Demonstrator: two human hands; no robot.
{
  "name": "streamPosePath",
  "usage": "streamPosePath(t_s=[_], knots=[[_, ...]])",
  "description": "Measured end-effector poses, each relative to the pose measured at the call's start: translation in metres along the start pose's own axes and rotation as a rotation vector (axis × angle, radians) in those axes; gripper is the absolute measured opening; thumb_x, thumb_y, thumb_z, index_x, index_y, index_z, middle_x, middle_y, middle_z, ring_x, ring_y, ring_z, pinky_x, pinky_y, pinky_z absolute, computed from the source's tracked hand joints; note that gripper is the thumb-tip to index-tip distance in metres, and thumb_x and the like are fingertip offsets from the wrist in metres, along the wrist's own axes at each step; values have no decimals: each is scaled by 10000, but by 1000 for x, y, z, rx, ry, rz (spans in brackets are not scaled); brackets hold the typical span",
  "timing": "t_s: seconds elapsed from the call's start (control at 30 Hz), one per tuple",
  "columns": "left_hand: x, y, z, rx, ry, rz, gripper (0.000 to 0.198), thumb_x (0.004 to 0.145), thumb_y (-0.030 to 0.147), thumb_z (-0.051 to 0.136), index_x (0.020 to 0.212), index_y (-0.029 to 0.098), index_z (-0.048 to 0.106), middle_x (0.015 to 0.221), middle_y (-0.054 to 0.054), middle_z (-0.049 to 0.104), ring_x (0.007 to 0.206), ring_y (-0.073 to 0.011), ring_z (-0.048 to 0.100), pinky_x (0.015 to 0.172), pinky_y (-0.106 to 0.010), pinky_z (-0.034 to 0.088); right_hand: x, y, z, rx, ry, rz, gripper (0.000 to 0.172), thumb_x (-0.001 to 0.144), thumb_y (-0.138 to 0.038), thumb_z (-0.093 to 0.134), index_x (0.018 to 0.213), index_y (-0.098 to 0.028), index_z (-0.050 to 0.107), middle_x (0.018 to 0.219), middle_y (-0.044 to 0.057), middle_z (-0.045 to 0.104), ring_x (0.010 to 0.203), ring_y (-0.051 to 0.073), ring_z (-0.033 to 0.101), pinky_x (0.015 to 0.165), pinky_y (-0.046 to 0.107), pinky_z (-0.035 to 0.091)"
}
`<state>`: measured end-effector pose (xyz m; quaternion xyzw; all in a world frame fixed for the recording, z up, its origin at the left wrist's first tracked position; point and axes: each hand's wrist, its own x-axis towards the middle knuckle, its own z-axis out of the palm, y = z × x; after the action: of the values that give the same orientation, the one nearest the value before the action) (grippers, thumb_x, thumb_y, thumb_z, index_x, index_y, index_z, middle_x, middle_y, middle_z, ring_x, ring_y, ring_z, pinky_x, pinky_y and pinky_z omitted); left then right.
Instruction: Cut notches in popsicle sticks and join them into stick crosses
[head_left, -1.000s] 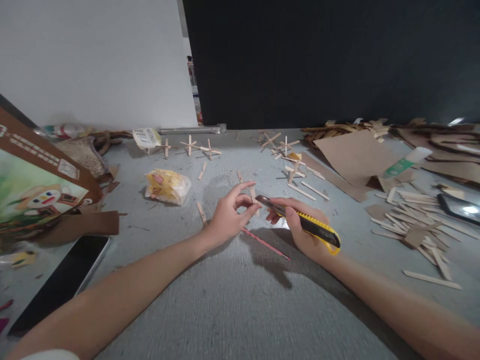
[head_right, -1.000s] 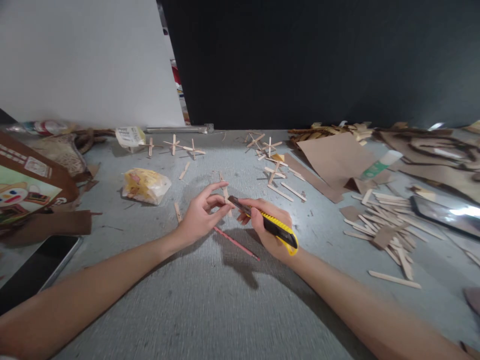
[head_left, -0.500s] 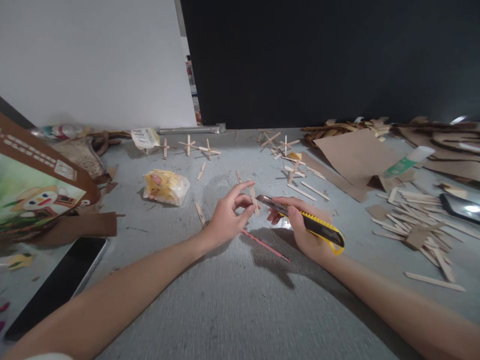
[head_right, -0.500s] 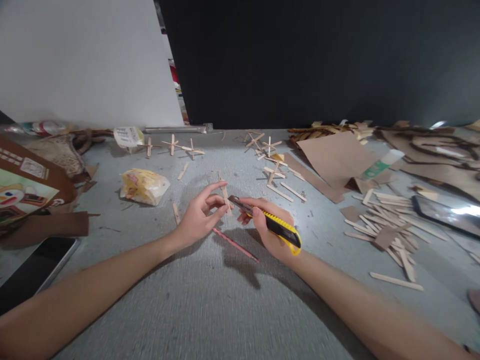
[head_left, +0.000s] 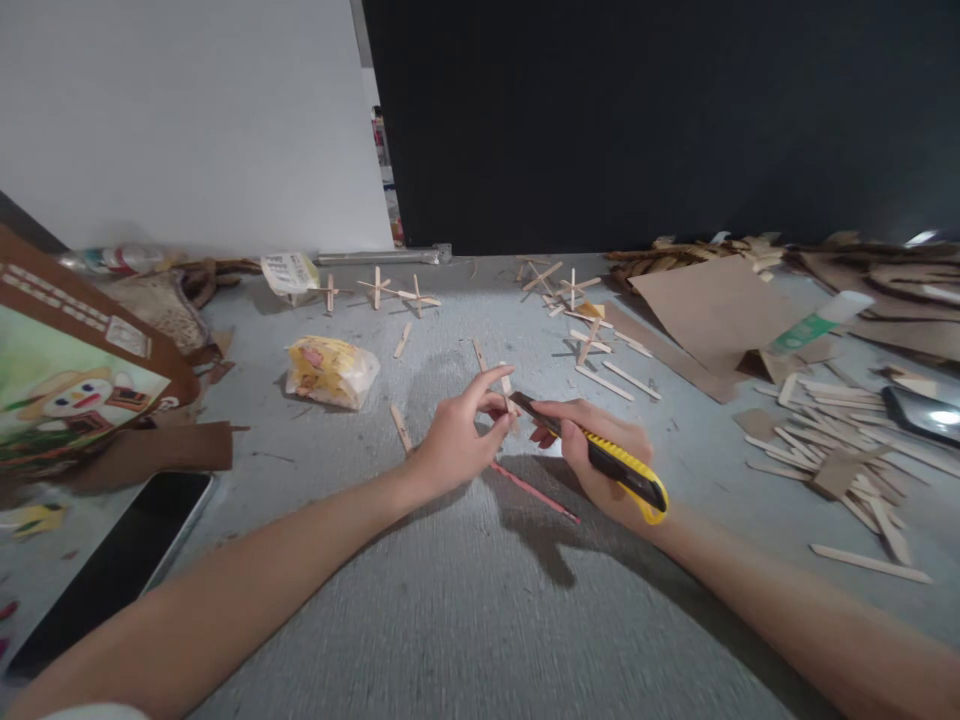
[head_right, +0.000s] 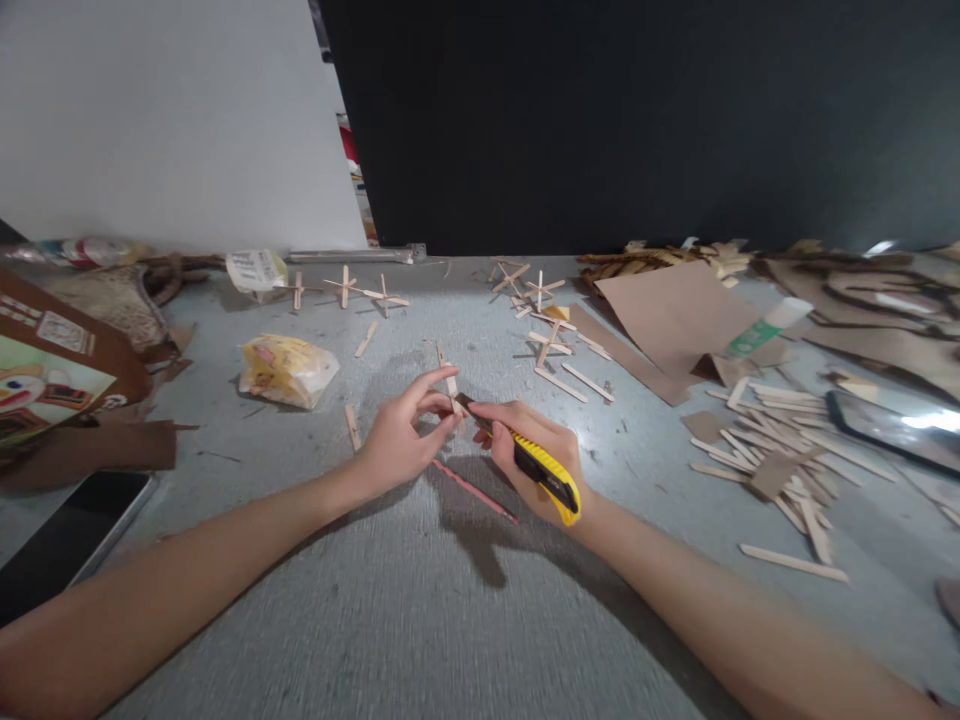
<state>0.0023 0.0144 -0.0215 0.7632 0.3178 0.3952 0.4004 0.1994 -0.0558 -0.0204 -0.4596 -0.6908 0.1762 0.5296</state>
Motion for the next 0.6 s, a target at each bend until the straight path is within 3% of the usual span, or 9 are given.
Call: streamPosePath(t_s=[0.2, 0.43, 0.6], knots=[[0, 0, 1, 37, -9, -12, 521, 954, 178, 617, 1466, 247, 552, 937, -41, 788, 853, -186, 730, 873, -346, 567, -2, 1, -1, -20, -81, -52, 292, 1044, -280, 549, 1232, -323, 768, 924, 32, 785, 751, 186, 749, 744, 365, 633], [0, -5, 3, -78, 16, -71, 517, 947, 213, 645, 1454, 242, 547, 930, -34, 782, 866, -179, 729, 866, -332, 561, 1, -2, 3, 2, -14, 25, 276, 1061, -334, 536, 1149, -294, 795, 891, 36, 794, 690, 173, 746, 720, 346, 636], [2, -6, 3, -79, 7, -84, 533, 947, 240, 649, 1466, 220, 528, 943, -39, 770, 879, -182, 713, 885, -350, 552, -6, 4, 1, -12, 0, -62, 288, 1054, -304, 547, 1235, -308, 772, 954, 52, 795, 759, 203, 760, 758, 385, 640]])
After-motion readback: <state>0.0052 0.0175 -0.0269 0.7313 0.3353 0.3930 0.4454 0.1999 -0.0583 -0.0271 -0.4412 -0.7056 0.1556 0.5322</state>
